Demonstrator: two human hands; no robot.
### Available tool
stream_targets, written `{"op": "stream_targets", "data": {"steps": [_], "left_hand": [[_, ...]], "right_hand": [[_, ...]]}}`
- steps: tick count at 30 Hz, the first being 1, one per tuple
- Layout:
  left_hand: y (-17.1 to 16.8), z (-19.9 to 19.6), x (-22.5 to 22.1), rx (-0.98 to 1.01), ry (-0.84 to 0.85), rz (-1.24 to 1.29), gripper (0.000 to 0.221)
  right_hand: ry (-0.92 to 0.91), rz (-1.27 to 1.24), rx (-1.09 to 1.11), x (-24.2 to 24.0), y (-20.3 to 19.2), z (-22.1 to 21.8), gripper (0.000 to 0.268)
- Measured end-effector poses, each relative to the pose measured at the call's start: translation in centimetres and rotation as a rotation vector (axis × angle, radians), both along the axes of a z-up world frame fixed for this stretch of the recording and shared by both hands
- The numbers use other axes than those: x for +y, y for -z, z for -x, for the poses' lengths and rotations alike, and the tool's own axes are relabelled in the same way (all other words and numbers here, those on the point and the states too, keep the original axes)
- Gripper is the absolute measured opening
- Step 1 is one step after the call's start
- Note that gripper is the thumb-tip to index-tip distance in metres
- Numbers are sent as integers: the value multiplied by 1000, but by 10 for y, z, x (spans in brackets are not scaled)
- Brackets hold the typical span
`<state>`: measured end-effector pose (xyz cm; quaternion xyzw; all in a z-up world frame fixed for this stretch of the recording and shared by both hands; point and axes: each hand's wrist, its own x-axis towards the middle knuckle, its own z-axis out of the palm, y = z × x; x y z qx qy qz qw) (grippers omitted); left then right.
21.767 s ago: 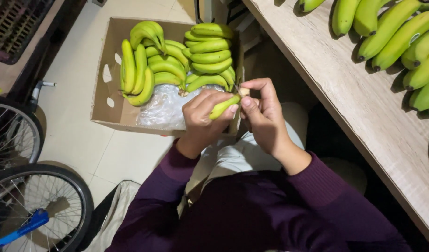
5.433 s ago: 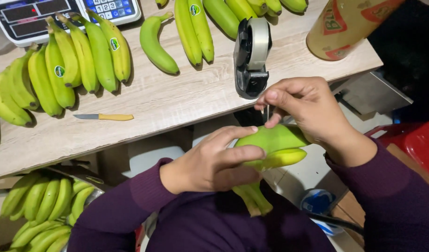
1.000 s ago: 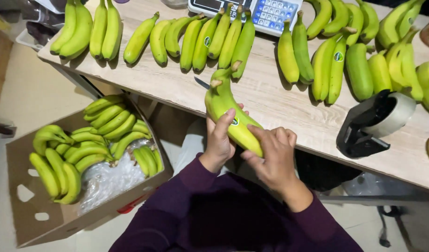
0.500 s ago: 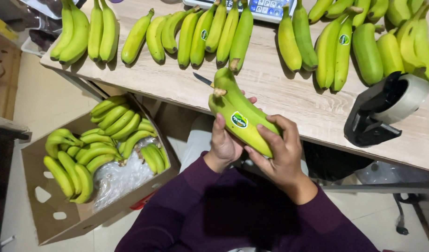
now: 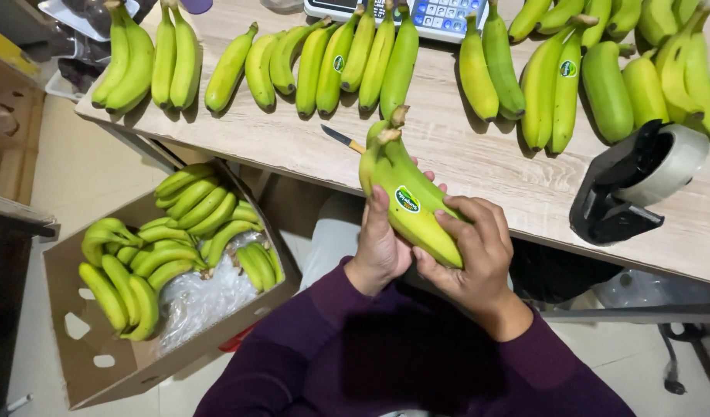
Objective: A person is wrapping bunches of bananas in plastic film, cutting the film with a knife, and then securing the wrap with tape from a dispenser.
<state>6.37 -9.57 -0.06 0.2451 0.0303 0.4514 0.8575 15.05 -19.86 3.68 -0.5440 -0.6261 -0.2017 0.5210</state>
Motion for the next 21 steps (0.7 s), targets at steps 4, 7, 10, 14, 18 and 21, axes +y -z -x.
{"op": "stream_targets", "data": {"steps": [4, 7, 10, 14, 18, 21], "left_hand": [[8, -3, 8, 61, -55, -39, 74], [12, -7, 3, 102, -141, -32, 72], [6, -7, 2, 116, -98, -50, 74], [-16, 1, 8, 304, -16, -331, 100], [3, 6, 44, 337, 191, -553, 112], [15, 5, 61, 295, 244, -659, 114]], "right_hand": [[-10, 53, -10, -2, -7, -1, 52], [-38, 113, -40, -6, -9, -5, 53], [-58, 141, -38, -14, -6, -14, 48], [-80, 169, 21, -28, -9, -29, 48], [-108, 231, 114, -43, -11, -38, 50], [-130, 258, 149, -48, -22, -35, 49]]}}
